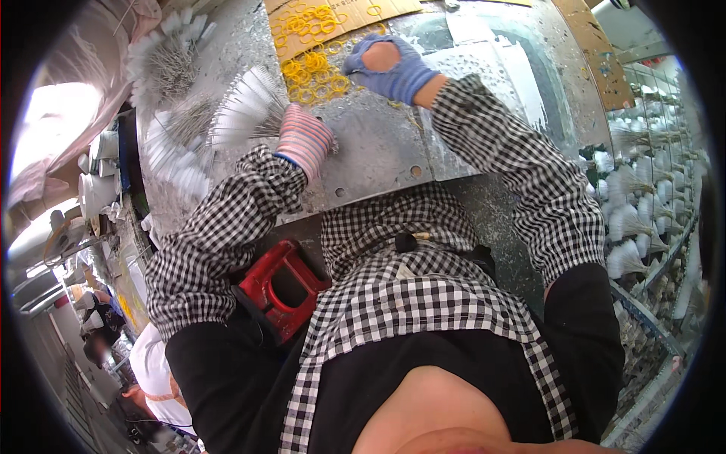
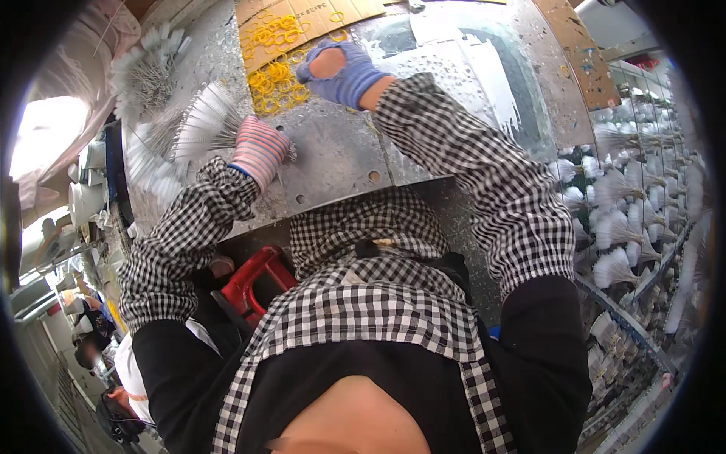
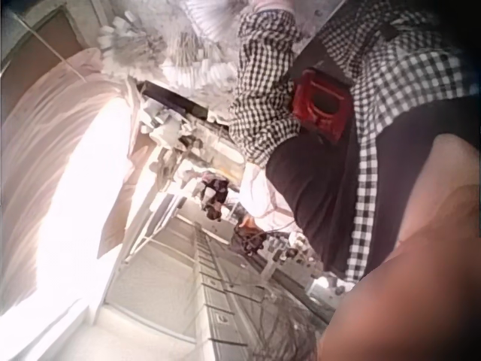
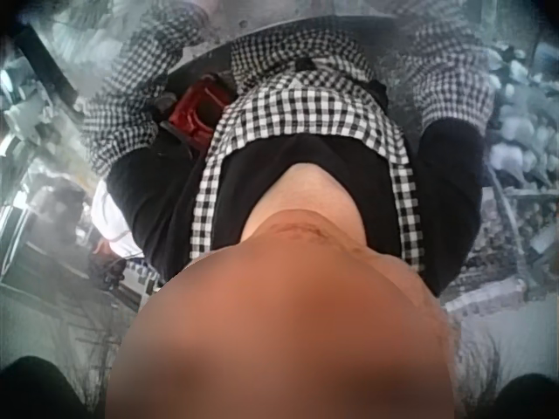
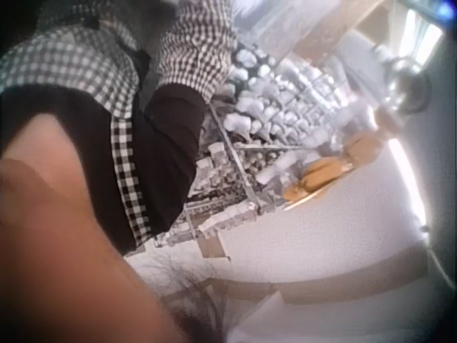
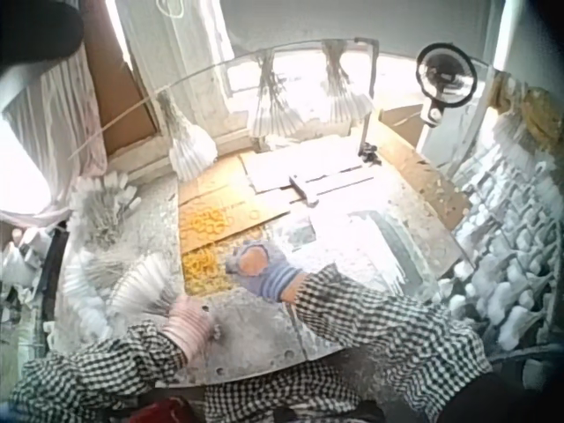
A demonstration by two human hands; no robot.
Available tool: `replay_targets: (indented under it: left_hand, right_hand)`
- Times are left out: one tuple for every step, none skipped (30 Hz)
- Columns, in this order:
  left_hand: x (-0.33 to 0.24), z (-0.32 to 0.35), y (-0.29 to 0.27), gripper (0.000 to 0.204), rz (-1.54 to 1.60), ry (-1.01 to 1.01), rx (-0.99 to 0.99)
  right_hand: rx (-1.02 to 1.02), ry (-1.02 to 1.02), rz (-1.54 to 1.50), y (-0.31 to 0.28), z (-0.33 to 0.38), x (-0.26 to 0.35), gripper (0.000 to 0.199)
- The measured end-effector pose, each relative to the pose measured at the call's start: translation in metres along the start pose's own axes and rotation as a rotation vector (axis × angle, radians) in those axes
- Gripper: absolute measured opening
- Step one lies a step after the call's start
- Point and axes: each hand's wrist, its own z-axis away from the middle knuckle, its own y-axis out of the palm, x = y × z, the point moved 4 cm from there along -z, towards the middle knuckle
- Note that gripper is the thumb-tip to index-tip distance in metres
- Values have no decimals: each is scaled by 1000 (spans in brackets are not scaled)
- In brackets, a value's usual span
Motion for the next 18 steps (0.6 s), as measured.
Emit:
replay_targets:
  left_hand:
    - [3,6,-12,12,42,32,-20]
    - [7,10,-20,13,85,64,-38]
    - [15,13,-23,10,76,72,-31]
    - [22,21,-27,10,71,57,-22]
    - [29,30,-34,11,168,49,-92]
    - [33,31,-53,14,260,74,-181]
    - [42,31,-70,21,378,80,-163]
    - [45,28,-62,21,371,90,-169]
    - [59,38,-50,22,753,40,-354]
    - [73,47,-31,24,1135,-15,-550]
    - [86,46,-4,29,1441,38,-614]
    - [92,46,-13,29,1440,42,-613]
    - [101,44,-26,32,2181,101,-484]
    - [99,39,-36,37,2909,170,-250]
    - [99,34,-32,32,2598,112,-556]
    - [96,32,-38,32,2593,118,-554]
    - [94,31,-40,31,2461,-58,-470]
    - [93,30,-43,30,2318,-208,-386]
  right_hand:
    - [66,-11,72,13,-10,0,18]
    - [131,-23,144,26,-18,1,17]
    - [139,-43,162,39,-27,7,17]
    - [129,-56,155,49,-34,12,17]
    - [189,-83,253,59,-41,17,17]
    - [256,-74,365,72,-38,7,18]
    - [168,-19,265,80,-34,-9,17]
    - [165,-6,270,77,-31,-14,17]
    - [39,-56,242,62,-33,-3,17]
    - [-82,-106,213,45,-36,8,17]
    - [36,11,54,28,-46,21,18]
    - [35,15,55,12,-44,25,18]
    - [57,148,-276,-1,-39,23,21]
    - [73,277,-603,-16,-33,22,24]
    - [72,222,-716,-35,-32,36,30]
    - [66,224,-714,-42,-26,40,30]
    - [101,298,-985,-44,-20,41,31]
    - [129,377,-1250,-47,-12,39,32]
